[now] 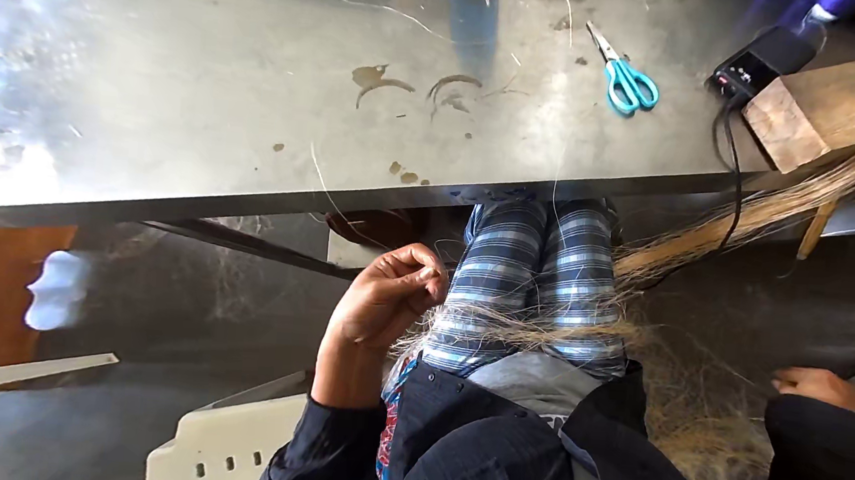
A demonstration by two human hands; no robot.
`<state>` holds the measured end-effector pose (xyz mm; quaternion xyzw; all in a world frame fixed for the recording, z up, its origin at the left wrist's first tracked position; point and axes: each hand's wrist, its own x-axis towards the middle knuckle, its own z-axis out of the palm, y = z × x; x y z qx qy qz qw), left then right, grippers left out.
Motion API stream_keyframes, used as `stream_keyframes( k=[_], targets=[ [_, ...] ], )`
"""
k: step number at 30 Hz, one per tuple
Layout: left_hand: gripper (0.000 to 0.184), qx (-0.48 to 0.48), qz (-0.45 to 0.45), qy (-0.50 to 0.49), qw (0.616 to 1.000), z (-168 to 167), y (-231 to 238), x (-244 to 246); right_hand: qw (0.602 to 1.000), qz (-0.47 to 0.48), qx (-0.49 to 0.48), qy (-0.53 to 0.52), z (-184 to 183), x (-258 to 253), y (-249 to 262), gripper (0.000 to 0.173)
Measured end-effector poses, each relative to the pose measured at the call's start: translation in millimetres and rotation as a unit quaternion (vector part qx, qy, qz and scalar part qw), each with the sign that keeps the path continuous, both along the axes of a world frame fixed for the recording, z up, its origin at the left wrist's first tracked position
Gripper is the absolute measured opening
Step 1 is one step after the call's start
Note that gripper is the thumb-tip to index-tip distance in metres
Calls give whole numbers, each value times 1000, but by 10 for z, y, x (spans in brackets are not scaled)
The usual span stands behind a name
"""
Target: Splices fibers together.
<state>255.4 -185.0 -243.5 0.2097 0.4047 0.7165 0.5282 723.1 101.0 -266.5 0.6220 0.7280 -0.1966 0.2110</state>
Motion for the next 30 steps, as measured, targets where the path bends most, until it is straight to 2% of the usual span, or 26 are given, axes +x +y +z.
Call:
stream_keyframes(
  k=[1, 2, 3, 5, 6, 7, 8, 10, 13, 16, 20, 23, 25, 27, 30],
  targets=[
    [4, -10, -7, 6, 1000, -10, 10, 34, 999, 24, 13, 23, 103, -29, -52, 28],
    [5, -18, -14, 12, 1000, -16, 21, 70, 991, 60, 69, 103, 214, -73, -165, 31],
    [6, -25, -21, 14, 999, -21, 31, 106, 963, 101, 141, 207, 315, -151, -287, 35],
    [7, -30, -41, 12, 999, -35, 56, 164, 852, 168, 244, 431, 478, -472, -454, 34],
    [7, -29, -52, 8, 998, -43, 67, 192, 789, 201, 225, 536, 580, -702, -515, 30],
    [8, -28, -63, 5, 998, -52, 77, 218, 741, 236, 176, 603, 678, -957, -590, 29],
    [9, -27, -71, 0, 997, -60, 87, 246, 711, 263, 126, 639, 738, -1220, -685, 29],
    [10, -22, -87, -1, 996, -68, 95, 300, 680, 282, 54, 675, 672, -1726, -896, 28],
    [14, -24, -100, 8, 995, -58, 103, 375, 680, 312, 33, 663, 396, -2313, -1126, 32],
    [16, -38, -101, 17, 994, -35, 109, 434, 690, 319, -23, 649, 225, -2608, -1258, 34],
    [19, -62, -51, 22, 997, -45, 122, 498, 693, 233, -59, 679, 132, -2684, -1395, 15],
    [21, -93, 47, 64, 993, -67, 141, 561, 706, 246, 53, 662, 35, -2647, -1405, 9],
    [18, -106, 106, 140, 979, -119, 153, 588, 722, 273, 144, 619, -23, -2618, -1376, 8],
    [13, -122, 142, 236, 954, -160, 155, 607, 745, 286, 182, 574, -29, -2581, -1365, 9],
    [6, -171, 171, 380, 893, -125, 158, 659, 772, 296, 201, 525, -26, -2522, -1353, 9]
  ],
)
